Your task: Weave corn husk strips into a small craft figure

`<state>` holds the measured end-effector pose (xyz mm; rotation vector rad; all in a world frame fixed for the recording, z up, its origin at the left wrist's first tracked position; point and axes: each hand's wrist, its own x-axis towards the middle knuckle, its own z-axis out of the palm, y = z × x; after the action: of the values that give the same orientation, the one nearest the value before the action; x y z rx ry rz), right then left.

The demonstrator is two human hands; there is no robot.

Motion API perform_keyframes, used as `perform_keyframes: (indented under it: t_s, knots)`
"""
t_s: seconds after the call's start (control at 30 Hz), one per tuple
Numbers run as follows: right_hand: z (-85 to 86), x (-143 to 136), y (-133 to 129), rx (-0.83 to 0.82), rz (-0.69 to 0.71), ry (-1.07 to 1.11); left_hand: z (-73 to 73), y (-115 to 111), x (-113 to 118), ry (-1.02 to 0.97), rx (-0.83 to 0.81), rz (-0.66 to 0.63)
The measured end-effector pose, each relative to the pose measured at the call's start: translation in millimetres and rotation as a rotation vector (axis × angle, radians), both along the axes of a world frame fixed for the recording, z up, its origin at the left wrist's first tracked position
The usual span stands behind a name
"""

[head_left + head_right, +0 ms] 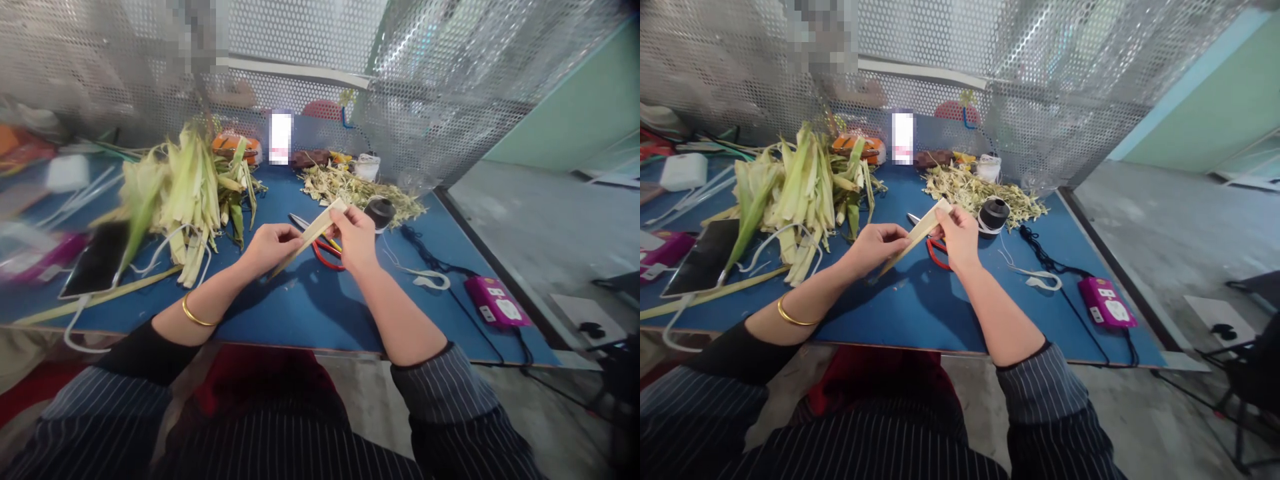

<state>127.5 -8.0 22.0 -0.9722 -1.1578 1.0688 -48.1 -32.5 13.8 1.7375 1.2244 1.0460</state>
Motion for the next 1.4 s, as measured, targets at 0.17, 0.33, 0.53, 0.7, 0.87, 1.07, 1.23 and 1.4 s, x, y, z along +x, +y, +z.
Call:
perform_keyframes:
  t_s: [0.17, 0.33, 0.53, 0.7, 0.87, 1.07, 1.23, 1.4]
  knots:
    - [-5.2, -7.2, -3.9, -0.061, 0.038, -0.168, -1.0, -4.5, 5.0, -0.087, -0.002, 0.141]
    - [-18.4, -17.7, -11.4, -0.051, 0.138, -0.457, -3.9, -9.6, 9.8, 0.156, 0.262, 0.286]
    - [-25.7, -13.4, -4.0, -0.005, 0.044, -0.534, -7.6, -12.9, 14.5, 0.184, 0.303, 0.220]
    - [-28.7, -16.1, -3.5, 0.000, 0.069, -0.343, -8.5, -10.3, 15.6, 0.114, 0.221, 0.225]
    - [-24.4, -14.0, -5.6, 0.013, -0.009, -0.303, -10.4, -8.1, 16.3, -0.059, 0.059, 0.120]
    - [-15.7, -17.7, -15.8, 0.027, 0.157, -0.440, -7.7, -1.2, 13.1, -0.362, -0.081, 0.200]
    - [-16.3, -21.3, -17.4, -0.044, 0.211, -0.338, -6.7, 0.3, 10.6, -0.427, -0.155, 0.177]
    - [-19.3, -18.1, -12.1, -0.141, 0.252, -0.144, -7.1, 0.0, 9.2, -0.489, -0.289, 0.126]
